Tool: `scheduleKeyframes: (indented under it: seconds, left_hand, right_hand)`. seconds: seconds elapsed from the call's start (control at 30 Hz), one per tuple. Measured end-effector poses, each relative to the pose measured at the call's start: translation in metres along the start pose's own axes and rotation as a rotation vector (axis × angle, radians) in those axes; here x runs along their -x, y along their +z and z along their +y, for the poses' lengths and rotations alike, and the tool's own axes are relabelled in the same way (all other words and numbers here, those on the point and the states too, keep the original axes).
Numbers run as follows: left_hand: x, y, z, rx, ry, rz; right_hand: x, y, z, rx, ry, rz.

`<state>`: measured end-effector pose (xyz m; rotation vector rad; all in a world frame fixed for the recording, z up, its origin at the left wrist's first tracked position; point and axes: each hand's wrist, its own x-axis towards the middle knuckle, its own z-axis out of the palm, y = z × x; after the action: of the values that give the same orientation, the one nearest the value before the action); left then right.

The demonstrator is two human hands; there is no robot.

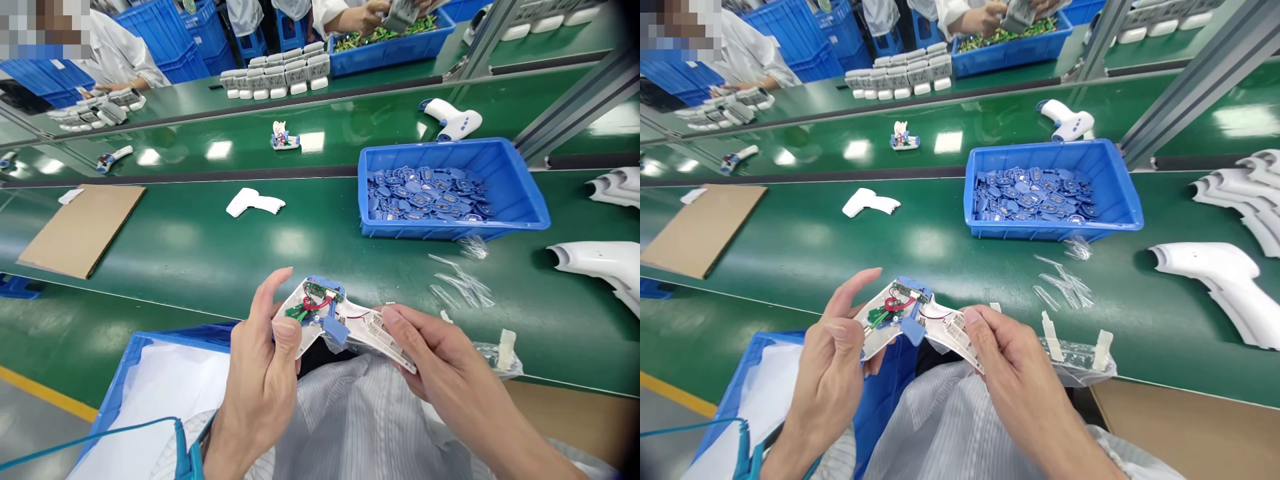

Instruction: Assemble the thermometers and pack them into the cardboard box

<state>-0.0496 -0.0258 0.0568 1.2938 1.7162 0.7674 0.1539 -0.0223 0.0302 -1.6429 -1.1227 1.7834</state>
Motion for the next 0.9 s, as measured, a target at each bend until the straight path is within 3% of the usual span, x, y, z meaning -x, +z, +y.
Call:
scheduleKeyframes:
  seconds: [0.3,0.73,0.9]
  left_hand:
    - [0.002,0.0,0.001,-0.063,0.058,0.048]
    - [0.014,0.001,0.018,-0.108,0.098,0.072]
    - [0.019,0.004,0.026,-0.09,0.012,0.15]
  right_hand:
    - [0.002,0.003,-0.007,-0.08,0.059,-0.017]
    - [-0.003,0.002,0.01,-0.285,0.165,-0.181]
    - [-0.001,0.007,0.011,-0.364,0.135,-0.205]
